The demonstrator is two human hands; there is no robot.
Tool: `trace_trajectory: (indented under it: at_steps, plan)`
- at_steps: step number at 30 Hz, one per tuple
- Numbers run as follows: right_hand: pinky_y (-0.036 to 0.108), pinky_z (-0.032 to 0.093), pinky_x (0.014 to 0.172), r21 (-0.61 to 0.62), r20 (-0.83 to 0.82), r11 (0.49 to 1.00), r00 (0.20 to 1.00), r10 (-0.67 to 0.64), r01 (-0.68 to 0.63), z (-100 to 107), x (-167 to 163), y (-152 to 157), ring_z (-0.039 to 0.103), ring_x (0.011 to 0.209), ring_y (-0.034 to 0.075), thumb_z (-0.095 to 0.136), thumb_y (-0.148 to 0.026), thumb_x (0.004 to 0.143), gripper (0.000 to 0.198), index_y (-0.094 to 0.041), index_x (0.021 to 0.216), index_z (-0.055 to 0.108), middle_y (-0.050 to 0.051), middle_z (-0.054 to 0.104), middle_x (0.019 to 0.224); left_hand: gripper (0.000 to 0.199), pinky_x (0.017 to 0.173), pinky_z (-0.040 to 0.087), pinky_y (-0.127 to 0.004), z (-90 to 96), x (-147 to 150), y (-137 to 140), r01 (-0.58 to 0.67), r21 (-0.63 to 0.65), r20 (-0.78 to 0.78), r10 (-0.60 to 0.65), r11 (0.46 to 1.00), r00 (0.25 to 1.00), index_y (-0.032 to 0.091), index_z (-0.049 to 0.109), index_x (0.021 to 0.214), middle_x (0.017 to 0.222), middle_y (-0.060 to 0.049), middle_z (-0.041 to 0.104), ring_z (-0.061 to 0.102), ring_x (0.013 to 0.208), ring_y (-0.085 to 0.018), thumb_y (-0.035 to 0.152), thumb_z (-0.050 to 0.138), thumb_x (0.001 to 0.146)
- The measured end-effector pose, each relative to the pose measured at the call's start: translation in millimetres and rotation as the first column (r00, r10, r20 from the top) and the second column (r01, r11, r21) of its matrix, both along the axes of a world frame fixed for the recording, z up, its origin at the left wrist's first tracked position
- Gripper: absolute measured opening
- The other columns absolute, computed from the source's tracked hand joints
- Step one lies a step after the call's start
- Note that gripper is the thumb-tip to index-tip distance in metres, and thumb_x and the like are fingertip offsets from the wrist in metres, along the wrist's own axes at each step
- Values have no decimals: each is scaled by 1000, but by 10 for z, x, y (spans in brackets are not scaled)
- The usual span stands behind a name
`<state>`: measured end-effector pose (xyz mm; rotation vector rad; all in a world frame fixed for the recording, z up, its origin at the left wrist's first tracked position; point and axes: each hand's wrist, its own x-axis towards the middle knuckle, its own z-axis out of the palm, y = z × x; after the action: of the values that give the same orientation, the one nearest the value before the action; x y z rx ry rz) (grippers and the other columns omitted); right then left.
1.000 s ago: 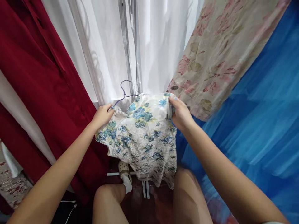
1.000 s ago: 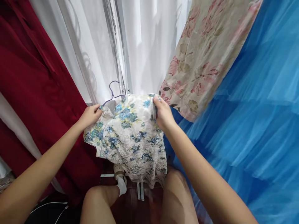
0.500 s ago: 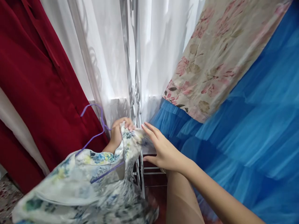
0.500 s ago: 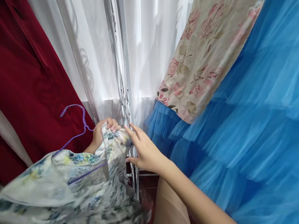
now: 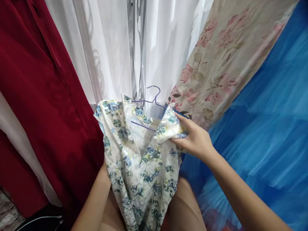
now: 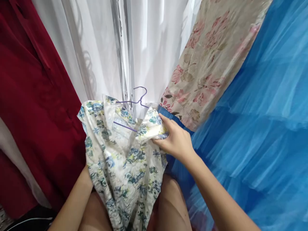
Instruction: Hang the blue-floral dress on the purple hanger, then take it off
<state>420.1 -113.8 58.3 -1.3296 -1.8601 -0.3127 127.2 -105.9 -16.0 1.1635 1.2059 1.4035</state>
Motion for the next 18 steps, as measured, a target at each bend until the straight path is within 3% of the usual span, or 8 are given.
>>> trace_trajectory:
  at_steps: [2, 4, 7, 9, 11, 13, 15, 18]
  plan:
    - [41, 53, 81, 1, 43, 1000, 999, 12, -12, 133, -50, 113, 66, 105, 37, 78, -47, 66, 87, -30, 145, 47, 7, 68, 125, 82, 96, 56, -47, -283, -108, -177, -73, -9, 177, 73, 997, 981, 31, 61, 125, 120, -6, 70, 61, 121, -31, 87, 22, 80]
    - [40, 52, 82, 10, 98, 998, 993, 67, -68, 204, -74, 193, 66, 104, 36, 78, -46, 65, 88, -29, 145, 48, 7, 67, 126, 74, 103, 52, -46, -531, -130, -346, -142, -27, 324, 143, 989, 935, 31, 61, 125, 124, -5, 68, 55, 129, -32, 84, 46, 75]
    - [40, 52, 83, -19, 179, 982, 966, 189, -189, 229, -3, 240, 64, 106, 34, 78, -42, 65, 89, -26, 146, 45, 8, 65, 126, 70, 108, 47, -43, -817, -29, -562, -157, -86, 322, 176, 984, 930, 27, 62, 121, 125, -7, 68, 55, 128, -33, 50, 85, 60]
    - [44, 51, 86, -55, 240, 969, 939, 247, -241, 210, 73, 214, 62, 108, 35, 78, -41, 65, 94, -24, 149, 41, 11, 64, 125, 66, 105, 49, -42, -957, 84, -684, -145, -129, 296, 178, 981, 938, 23, 64, 116, 119, -9, 71, 61, 120, -34, 38, 89, 56]
    - [53, 45, 97, -21, 260, 967, 933, 250, -253, 133, 93, 120, 54, 119, 39, 76, -39, 68, 92, -24, 151, 39, 13, 59, 131, 58, 101, 52, -41, -1063, 199, -788, -162, -157, 297, 203, 974, 933, 22, 66, 110, 116, -11, 72, 64, 116, -33, 39, 87, 58]
    - [59, 34, 108, 66, 157, 963, 955, 250, -262, -59, -2, -59, 43, 132, 41, 72, -35, 75, 81, -27, 149, 41, 12, 51, 142, 55, 101, 51, -40, -1139, 299, -876, -191, -161, 286, 231, 968, 930, 21, 67, 108, 116, -13, 71, 64, 116, -31, 41, 86, 61]
    - [56, 33, 110, 123, -89, 951, 951, 295, -283, -400, -224, -314, 43, 134, 37, 64, -30, 83, 62, -30, 143, 47, 9, 51, 143, 55, 103, 49, -41, -1183, 381, -947, -220, -155, 256, 254, 963, 933, 20, 67, 110, 117, -14, 71, 63, 118, -32, 42, 85, 63]
    - [48, 47, 94, 25, -581, 956, 774, 253, -293, -1099, -679, -721, 59, 106, 31, 57, -33, 91, 27, -30, 118, 58, 9, 64, 110, 56, 105, 47, -44, -1161, 465, -1035, -228, -144, 217, 256, 963, 942, 19, 67, 114, 120, -13, 70, 61, 120, -33, 42, 83, 66]
